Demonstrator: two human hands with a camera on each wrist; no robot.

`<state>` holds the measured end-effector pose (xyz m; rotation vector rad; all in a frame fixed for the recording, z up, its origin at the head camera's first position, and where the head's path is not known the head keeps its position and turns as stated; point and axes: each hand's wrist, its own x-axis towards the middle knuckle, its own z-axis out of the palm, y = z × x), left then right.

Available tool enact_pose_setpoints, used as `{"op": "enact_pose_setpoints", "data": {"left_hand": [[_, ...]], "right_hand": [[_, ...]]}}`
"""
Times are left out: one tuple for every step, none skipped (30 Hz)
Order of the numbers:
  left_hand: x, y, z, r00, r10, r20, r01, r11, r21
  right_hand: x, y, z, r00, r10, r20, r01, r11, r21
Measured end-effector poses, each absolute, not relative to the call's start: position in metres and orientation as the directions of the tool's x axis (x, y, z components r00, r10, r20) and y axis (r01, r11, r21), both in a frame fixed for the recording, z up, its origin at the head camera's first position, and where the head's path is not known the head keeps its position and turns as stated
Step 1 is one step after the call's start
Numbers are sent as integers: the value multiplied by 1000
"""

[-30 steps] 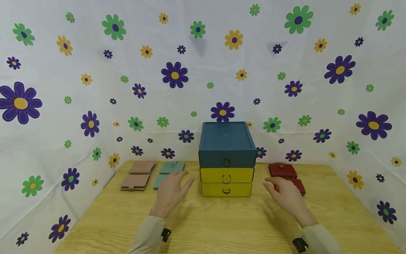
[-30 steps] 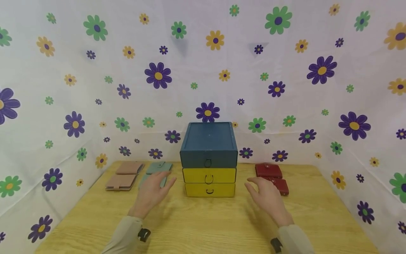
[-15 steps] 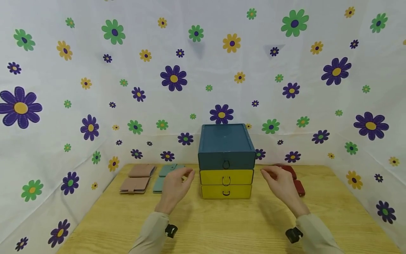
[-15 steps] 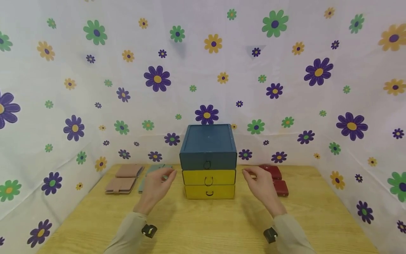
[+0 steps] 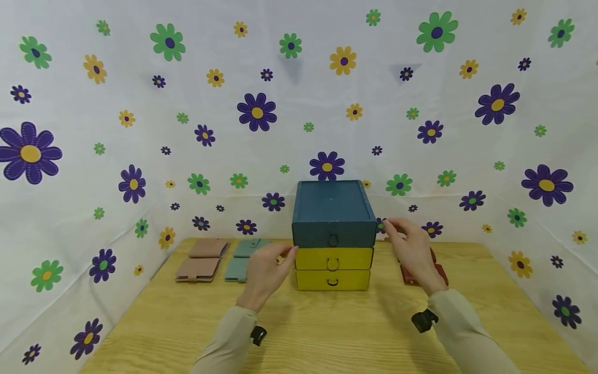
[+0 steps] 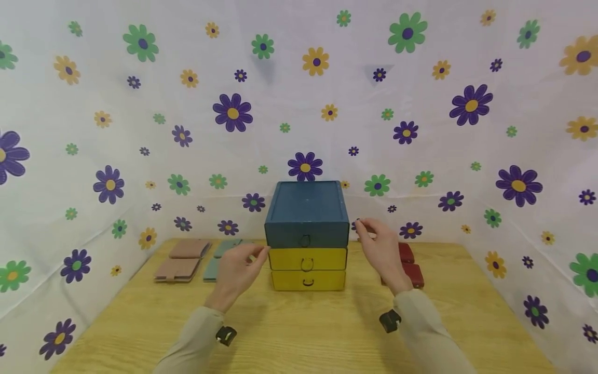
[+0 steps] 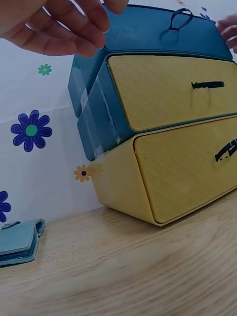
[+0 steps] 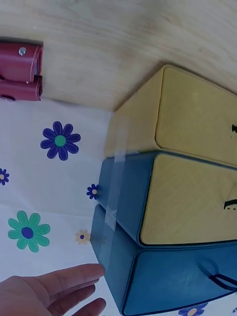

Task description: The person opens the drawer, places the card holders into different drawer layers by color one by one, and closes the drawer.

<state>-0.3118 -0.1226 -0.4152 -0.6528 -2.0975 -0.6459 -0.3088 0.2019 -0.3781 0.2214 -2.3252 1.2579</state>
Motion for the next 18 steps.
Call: {"op": "enact_pose_setpoints", "data": {"left_hand": [[-312, -122, -415, -520, 230, 823, 651, 730, 207], [-312, -121, -414, -514, 239, 824, 657, 727, 199], [-312, -120, -414, -511, 247, 823, 659, 728, 190], [-312, -118, -414, -512, 253, 821, 658, 730, 185], [-312, -117, -413, -512, 260, 819, 659, 730, 180], [-312, -116, -413, -514, 264, 816, 659, 730, 179], [-312, -114, -413, -513, 266, 816, 659, 732, 176], [-313, -113, -413, -513, 268, 815, 660, 731, 175], [-313, -111, -412, -513, 270, 814, 661, 730, 174], [-313, -110, -412, -514, 275, 812, 665, 726, 175], [-313, -109, -411, -514, 281, 810, 669, 722, 174], [-313, -108, -411, -516, 286, 807, 671, 721, 173], [-313, -107, -410, -517, 293, 804, 676, 716, 173], [-313, -106, -409, -518, 300, 801, 680, 712, 174], [-313, -105, -409, -520, 307, 797, 683, 709, 173], [-313, -104, -408, -522, 312, 794, 687, 706, 174], [-313, -103, -408, -521, 315, 793, 689, 704, 174], [-313, -102, -408, -520, 318, 793, 693, 699, 175]], "right_hand": [[-310, 201, -376, -869, 78, 488, -369, 555, -746], [-312, 199, -373, -870, 67, 488, -379, 541, -751], [-313, 198, -370, -870, 59, 489, -388, 530, -754], [-315, 196, -368, -870, 50, 491, -398, 519, -757], [-316, 195, -365, -870, 40, 491, -405, 510, -759], [-317, 194, -362, -873, 33, 487, -407, 501, -764], [-319, 193, -360, -875, 30, 483, -406, 497, -767], [-320, 192, -358, -879, 26, 476, -402, 493, -771], [-321, 192, -356, -884, 23, 467, -397, 493, -774], [-323, 191, -355, -889, 18, 457, -391, 487, -781], [-325, 191, -353, -897, 15, 441, -379, 484, -789], [-327, 191, -352, -906, 10, 423, -367, 479, -797], [-329, 192, -351, -915, 4, 402, -353, 471, -808], [-331, 192, -350, -926, -3, 377, -335, 464, -820], [-333, 193, -349, -936, -9, 352, -318, 453, -833], [-335, 194, -348, -944, -16, 329, -302, 443, -844], [-336, 195, -347, -952, -28, 306, -288, 431, -855], [-338, 196, -346, -958, -39, 284, -274, 417, -867]]}}
